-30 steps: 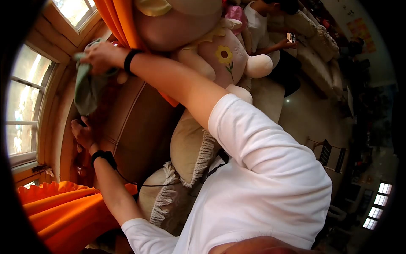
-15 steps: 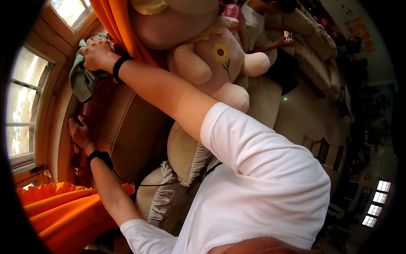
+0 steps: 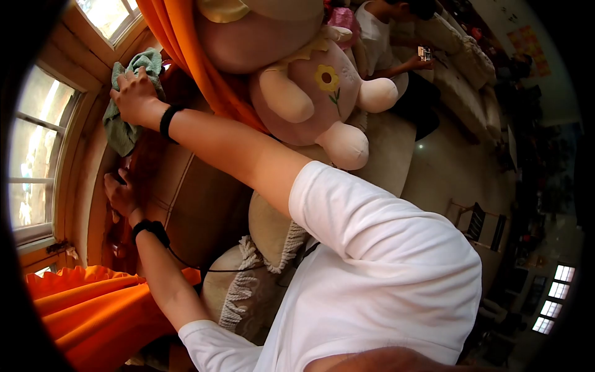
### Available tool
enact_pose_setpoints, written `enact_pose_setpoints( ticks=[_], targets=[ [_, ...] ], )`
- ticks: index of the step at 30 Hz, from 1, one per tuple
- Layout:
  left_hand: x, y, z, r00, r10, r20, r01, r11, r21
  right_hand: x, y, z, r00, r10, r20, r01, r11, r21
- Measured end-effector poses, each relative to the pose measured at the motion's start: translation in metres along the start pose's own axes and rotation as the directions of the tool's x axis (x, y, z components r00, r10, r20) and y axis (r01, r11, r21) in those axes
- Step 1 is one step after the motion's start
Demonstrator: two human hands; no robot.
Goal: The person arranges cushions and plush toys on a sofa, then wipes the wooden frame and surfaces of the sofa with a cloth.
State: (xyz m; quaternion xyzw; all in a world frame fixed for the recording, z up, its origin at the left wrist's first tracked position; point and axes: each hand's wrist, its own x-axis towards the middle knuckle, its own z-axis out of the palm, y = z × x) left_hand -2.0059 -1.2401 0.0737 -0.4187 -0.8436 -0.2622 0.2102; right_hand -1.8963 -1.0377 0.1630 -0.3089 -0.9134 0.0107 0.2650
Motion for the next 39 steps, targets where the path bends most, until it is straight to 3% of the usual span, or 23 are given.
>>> enact_pose_setpoints(
  ticks=[16,18,19,21,23,25,28,29,30,31,33,34,35,37,38,39],
  targets=[
    [0.0,-0.003,0.002,1.0,0.011,-0.011,-0.011,0.999,0.041,-0.003,0.004,-0.003,0.99,-0.046,-0.131,0.051,0.998,0.036],
    [0.0,-0.006,0.002,1.0,0.008,-0.006,-0.007,0.999,0.045,-0.002,0.006,-0.015,0.997,-0.033,0.066,0.026,0.994,0.103],
    [0.0,-0.005,0.0,1.0,-0.015,0.021,0.014,1.0,0.025,-0.004,0.012,-0.028,0.997,-0.033,0.067,0.026,0.994,0.107],
    [0.001,-0.002,-0.001,0.998,-0.035,0.046,0.035,0.999,0.006,-0.001,0.032,-0.048,0.967,-0.177,0.182,0.129,0.96,0.249],
    [0.0,-0.002,-0.001,1.0,-0.008,-0.006,0.008,0.999,0.034,0.005,0.067,0.001,0.987,-0.011,-0.157,0.07,0.923,0.377],
    [0.001,-0.001,-0.002,1.0,0.004,-0.01,-0.003,1.0,0.019,-0.002,0.078,0.015,0.934,0.115,-0.338,0.076,0.86,0.504],
    [-0.002,0.002,-0.003,1.0,0.015,-0.018,-0.015,1.0,0.009,-0.037,0.053,0.015,0.907,0.132,-0.399,0.003,0.948,0.319],
    [-0.001,0.003,-0.002,0.999,0.013,-0.035,-0.012,1.0,0.028,-0.048,0.045,0.008,0.88,0.11,-0.462,-0.016,0.979,0.203],
    [-0.001,0.0,0.001,0.999,0.013,-0.041,-0.011,1.0,0.029,-0.054,0.042,0.0,0.87,0.023,-0.492,0.081,0.979,0.189],
    [-0.001,-0.005,0.005,0.998,0.038,-0.051,-0.036,0.998,0.046,-0.049,0.046,-0.005,0.867,0.025,-0.497,0.082,0.978,0.193],
    [0.002,-0.008,0.002,0.996,0.077,-0.055,-0.073,0.995,0.07,-0.028,0.062,-0.011,0.91,-0.355,-0.212,0.377,0.924,0.069],
    [0.001,-0.004,0.001,0.997,0.054,-0.047,-0.051,0.996,0.068,-0.012,0.063,-0.007,0.969,-0.225,-0.103,0.241,0.955,0.173],
    [0.0,0.0,0.0,0.999,0.03,-0.035,-0.027,0.998,0.063,0.0,0.061,-0.002,0.989,-0.005,-0.146,0.048,0.954,0.295],
    [-0.001,0.001,0.001,1.0,0.019,-0.021,-0.017,0.998,0.058,-0.004,0.05,0.0,0.982,0.138,-0.132,-0.089,0.943,0.322],
    [0.0,0.0,0.0,1.0,0.006,-0.013,-0.006,0.998,0.058,-0.016,0.043,0.001,0.975,0.155,-0.159,-0.088,0.927,0.364],
    [0.001,-0.001,-0.001,1.0,0.007,-0.012,-0.006,0.998,0.061,-0.031,0.039,0.01,0.926,0.123,-0.358,0.002,0.944,0.33]
  ],
)
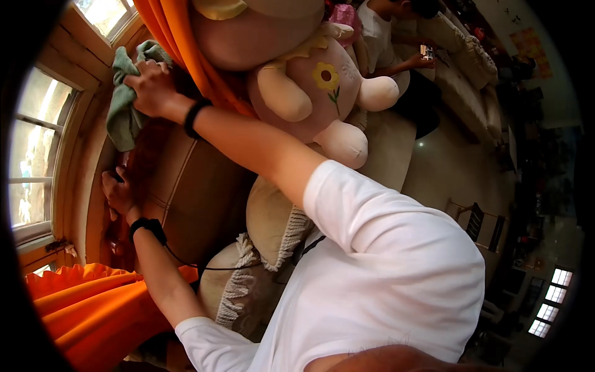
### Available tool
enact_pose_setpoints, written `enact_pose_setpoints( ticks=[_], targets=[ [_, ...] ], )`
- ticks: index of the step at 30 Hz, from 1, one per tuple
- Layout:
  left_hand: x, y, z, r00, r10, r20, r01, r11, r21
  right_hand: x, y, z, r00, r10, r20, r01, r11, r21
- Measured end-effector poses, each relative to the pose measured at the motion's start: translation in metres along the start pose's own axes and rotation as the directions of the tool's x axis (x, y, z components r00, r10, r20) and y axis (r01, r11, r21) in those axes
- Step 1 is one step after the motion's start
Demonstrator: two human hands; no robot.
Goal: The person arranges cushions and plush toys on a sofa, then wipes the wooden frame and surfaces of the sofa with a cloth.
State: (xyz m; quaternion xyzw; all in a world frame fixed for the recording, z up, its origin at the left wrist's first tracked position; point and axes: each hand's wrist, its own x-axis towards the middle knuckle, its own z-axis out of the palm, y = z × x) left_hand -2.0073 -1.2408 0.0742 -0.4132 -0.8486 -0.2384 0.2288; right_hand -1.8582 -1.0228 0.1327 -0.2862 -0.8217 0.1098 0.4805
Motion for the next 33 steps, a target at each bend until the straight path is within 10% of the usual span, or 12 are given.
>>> enact_pose_setpoints(
  ticks=[7,10,12,18,23,26,28,30,33],
  targets=[
    [-0.005,0.002,0.001,0.999,0.03,-0.037,-0.03,1.0,0.006,-0.11,0.013,-0.021,0.977,-0.103,0.186,0.099,0.995,0.029],
    [0.0,0.0,-0.001,1.0,-0.005,-0.001,0.005,0.999,0.033,-0.093,0.004,-0.019,0.941,-0.107,0.321,0.101,0.994,0.036],
    [-0.002,0.005,-0.003,0.999,0.019,-0.026,-0.019,1.0,0.015,-0.063,-0.022,-0.035,0.987,-0.108,0.116,0.09,0.984,0.157],
    [-0.002,-0.021,0.011,0.998,-0.04,0.056,0.042,0.999,-0.031,-0.04,-0.076,0.009,0.858,-0.26,0.442,0.307,0.951,-0.038],
    [-0.006,0.002,-0.011,0.951,0.259,-0.168,-0.287,0.943,-0.17,-0.072,-0.074,0.003,0.657,-0.404,0.636,-0.115,0.78,0.614],
    [-0.003,-0.023,0.003,0.913,0.409,-0.006,-0.408,0.912,0.044,-0.08,-0.054,-0.027,0.79,-0.416,0.45,-0.065,0.674,0.736],
    [-0.002,-0.02,0.004,0.92,0.39,-0.041,-0.39,0.921,0.01,-0.092,-0.047,-0.05,0.84,-0.336,0.427,-0.073,0.709,0.701],
    [-0.003,-0.013,0.004,0.929,0.361,-0.08,-0.364,0.931,-0.024,-0.128,-0.024,-0.047,0.88,0.135,0.456,-0.292,0.909,0.296],
    [-0.005,-0.019,0.006,0.938,0.334,-0.093,-0.333,0.942,0.024,-0.178,0.016,-0.022,0.783,0.06,0.62,-0.049,0.998,-0.035]
  ],
)
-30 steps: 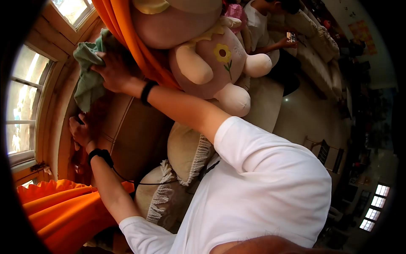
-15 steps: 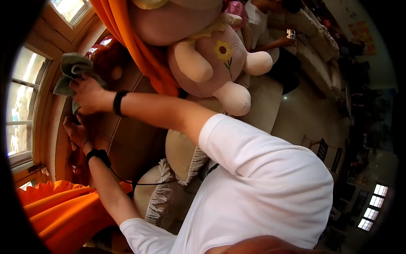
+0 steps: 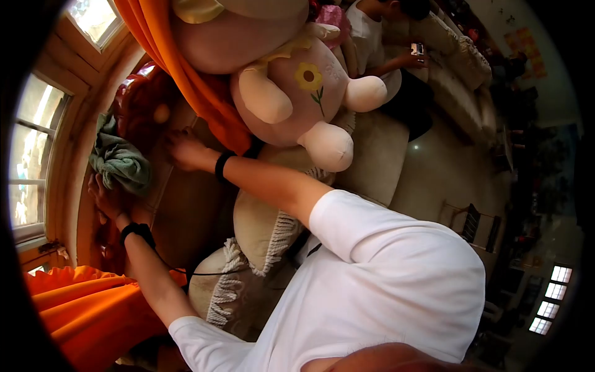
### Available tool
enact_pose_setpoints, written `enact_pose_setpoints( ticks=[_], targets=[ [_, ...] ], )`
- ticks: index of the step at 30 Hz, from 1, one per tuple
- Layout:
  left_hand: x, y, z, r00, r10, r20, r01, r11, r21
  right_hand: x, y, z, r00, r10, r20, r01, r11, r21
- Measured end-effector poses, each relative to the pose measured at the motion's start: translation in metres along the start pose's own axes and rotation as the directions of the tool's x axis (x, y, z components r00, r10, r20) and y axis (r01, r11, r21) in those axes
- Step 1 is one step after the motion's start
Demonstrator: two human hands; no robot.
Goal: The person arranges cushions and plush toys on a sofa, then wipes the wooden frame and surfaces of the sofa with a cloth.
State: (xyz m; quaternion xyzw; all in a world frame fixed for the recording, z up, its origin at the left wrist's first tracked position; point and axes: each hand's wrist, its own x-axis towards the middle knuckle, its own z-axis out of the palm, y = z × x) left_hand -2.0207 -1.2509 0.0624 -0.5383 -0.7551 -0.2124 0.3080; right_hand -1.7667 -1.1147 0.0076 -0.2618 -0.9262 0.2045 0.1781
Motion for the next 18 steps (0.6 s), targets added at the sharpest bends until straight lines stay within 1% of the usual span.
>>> enact_pose_setpoints(
  ticks=[1,2,3,5,6,8,9,10,11,12,13,14,15,16,17,18],
  targets=[
    [-0.005,-0.006,0.006,0.998,-0.047,-0.033,0.047,0.999,0.015,-0.002,0.004,0.006,0.984,-0.114,-0.135,0.104,0.992,-0.077],
    [0.002,-0.011,0.007,0.994,-0.081,-0.072,0.083,0.996,0.027,0.003,0.004,0.007,0.935,-0.228,-0.271,0.187,0.968,-0.168],
    [0.0,-0.011,0.006,0.982,-0.19,0.001,0.19,0.981,-0.027,0.007,0.005,0.009,0.925,-0.24,-0.294,0.196,0.966,-0.172],
    [-0.001,-0.017,0.006,0.991,-0.126,-0.055,0.124,0.992,-0.031,0.005,0.0,0.014,0.88,-0.167,-0.444,0.141,0.986,-0.092],
    [-0.002,-0.017,0.003,0.991,-0.12,-0.059,0.118,0.993,-0.031,0.007,0.0,0.016,0.877,-0.166,-0.451,0.139,0.986,-0.092],
    [0.009,0.009,-0.004,0.971,-0.223,-0.087,0.187,0.934,-0.304,0.01,0.008,0.016,0.974,-0.046,-0.221,0.069,0.993,0.099],
    [0.022,0.034,-0.014,0.974,-0.215,-0.077,0.181,0.932,-0.315,0.009,0.01,0.012,0.975,-0.029,-0.221,0.051,0.994,0.097],
    [0.039,0.062,-0.035,0.992,-0.123,0.001,0.115,0.928,-0.355,0.007,0.009,0.007,0.96,-0.094,-0.263,0.12,0.989,0.082],
    [0.054,0.075,-0.05,0.997,-0.031,0.074,0.058,0.914,-0.401,0.003,0.009,0.003,0.94,-0.161,-0.3,0.188,0.98,0.063],
    [0.059,0.074,-0.051,0.991,-0.011,0.134,0.062,0.921,-0.384,0.001,0.012,0.003,0.946,-0.155,-0.286,0.179,0.982,0.061],
    [0.064,0.072,-0.053,0.981,0.01,0.193,0.063,0.928,-0.367,0.002,0.012,0.004,0.934,-0.156,-0.321,0.185,0.981,0.061],
    [0.064,0.071,-0.052,0.969,-0.064,0.24,0.137,0.942,-0.305,0.004,0.009,0.007,0.92,-0.158,-0.358,0.193,0.979,0.066],
    [0.065,0.069,-0.049,0.951,-0.133,0.279,0.204,0.949,-0.241,0.007,0.008,0.009,0.922,-0.154,-0.355,0.189,0.98,0.066],
    [0.052,0.055,-0.033,0.933,-0.246,0.262,0.315,0.91,-0.27,0.008,0.01,0.01,0.925,-0.162,-0.343,0.187,0.982,0.039],
    [0.042,0.058,-0.035,0.929,-0.241,0.279,0.319,0.906,-0.277,0.002,0.01,0.011,0.931,-0.162,-0.327,0.178,0.984,0.019],
    [0.033,0.057,-0.04,0.941,-0.249,0.229,0.31,0.906,-0.289,-0.003,0.009,0.013,0.936,-0.147,-0.32,0.164,0.986,0.025]
  ],
)
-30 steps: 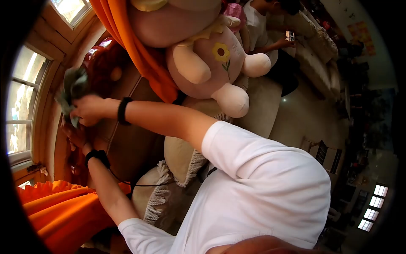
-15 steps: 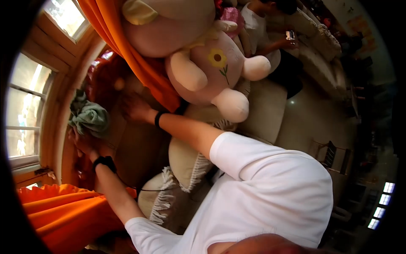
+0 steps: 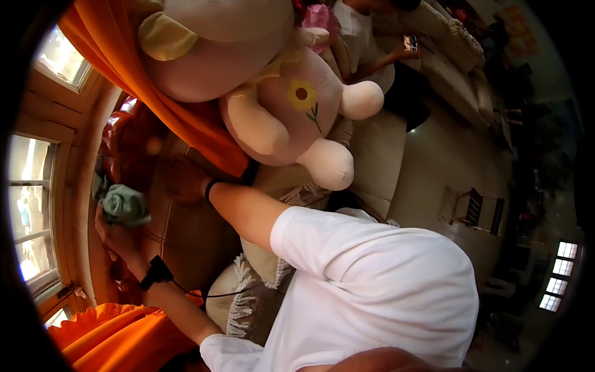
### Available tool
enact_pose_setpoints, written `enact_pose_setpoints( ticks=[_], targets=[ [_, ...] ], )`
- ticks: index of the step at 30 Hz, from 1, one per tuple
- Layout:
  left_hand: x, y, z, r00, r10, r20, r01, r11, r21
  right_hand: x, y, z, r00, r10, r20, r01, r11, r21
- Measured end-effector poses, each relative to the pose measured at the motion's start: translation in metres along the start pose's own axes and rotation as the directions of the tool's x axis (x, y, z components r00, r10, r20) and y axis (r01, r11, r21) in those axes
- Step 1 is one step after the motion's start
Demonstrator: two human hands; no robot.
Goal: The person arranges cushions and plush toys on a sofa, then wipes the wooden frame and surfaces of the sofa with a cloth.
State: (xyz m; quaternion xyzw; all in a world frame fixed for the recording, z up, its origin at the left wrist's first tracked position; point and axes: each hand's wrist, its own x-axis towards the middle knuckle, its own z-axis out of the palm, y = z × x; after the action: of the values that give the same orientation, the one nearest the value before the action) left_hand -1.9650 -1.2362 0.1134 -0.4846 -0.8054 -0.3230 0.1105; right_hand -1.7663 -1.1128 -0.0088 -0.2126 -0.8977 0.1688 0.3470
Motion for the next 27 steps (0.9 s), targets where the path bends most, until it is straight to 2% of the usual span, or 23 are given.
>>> enact_pose_setpoints(
  ticks=[1,2,4,5,7,9,13,15,17,19,24,26,27],
  targets=[
    [-0.009,-0.004,-0.006,0.998,0.01,-0.062,-0.01,1.0,-0.006,0.002,-0.001,-0.001,0.997,-0.014,-0.076,0.011,0.999,-0.043],
    [-0.025,-0.025,-0.01,0.995,-0.055,-0.086,0.051,0.997,-0.05,0.005,-0.002,0.0,0.988,-0.04,-0.151,0.028,0.996,-0.084],
    [-0.059,-0.08,-0.021,0.983,-0.132,-0.126,0.135,0.991,0.011,0.008,-0.003,-0.002,0.994,-0.015,-0.105,0.011,0.999,-0.033],
    [-0.078,-0.093,-0.032,0.984,-0.098,-0.151,0.108,0.992,0.058,0.01,-0.002,-0.005,0.998,0.011,-0.054,-0.011,1.0,0.004],
    [-0.094,-0.102,-0.041,0.983,-0.059,-0.174,0.077,0.992,0.102,0.01,0.0,-0.003,0.997,0.011,-0.07,-0.011,1.0,0.0],
    [-0.099,-0.107,-0.045,0.99,-0.049,-0.131,0.076,0.974,0.212,0.008,-0.001,-0.001,0.997,0.012,-0.08,-0.012,1.0,0.004],
    [-0.066,-0.054,-0.018,0.991,-0.095,-0.091,0.108,0.983,0.147,0.011,0.0,0.002,0.997,0.003,-0.074,0.0,0.999,0.038],
    [-0.042,-0.026,0.004,0.996,0.022,-0.085,-0.019,0.999,0.039,0.008,0.002,0.006,0.997,0.003,-0.071,0.0,0.999,0.034],
    [-0.011,0.031,0.012,0.992,0.122,-0.014,-0.12,0.989,0.087,0.005,0.002,0.006,0.998,0.031,-0.048,-0.033,0.998,-0.046],
    [0.006,0.058,0.027,0.99,0.141,-0.009,-0.141,0.989,0.051,0.007,0.002,0.005,0.998,0.024,-0.053,-0.027,0.999,-0.046],
    [0.001,0.041,0.027,0.995,0.089,-0.042,-0.091,0.995,-0.048,0.007,0.003,0.006,0.999,0.016,-0.05,-0.017,1.0,-0.023],
    [-0.021,0.022,0.018,0.985,0.154,-0.074,-0.145,0.983,0.111,0.007,0.003,0.004,1.0,0.017,-0.015,-0.017,1.0,-0.009],
    [-0.033,0.008,0.013,0.993,0.068,-0.101,-0.062,0.996,0.065,0.007,0.004,0.003,1.0,0.02,-0.017,-0.02,1.0,-0.01]
  ],
)
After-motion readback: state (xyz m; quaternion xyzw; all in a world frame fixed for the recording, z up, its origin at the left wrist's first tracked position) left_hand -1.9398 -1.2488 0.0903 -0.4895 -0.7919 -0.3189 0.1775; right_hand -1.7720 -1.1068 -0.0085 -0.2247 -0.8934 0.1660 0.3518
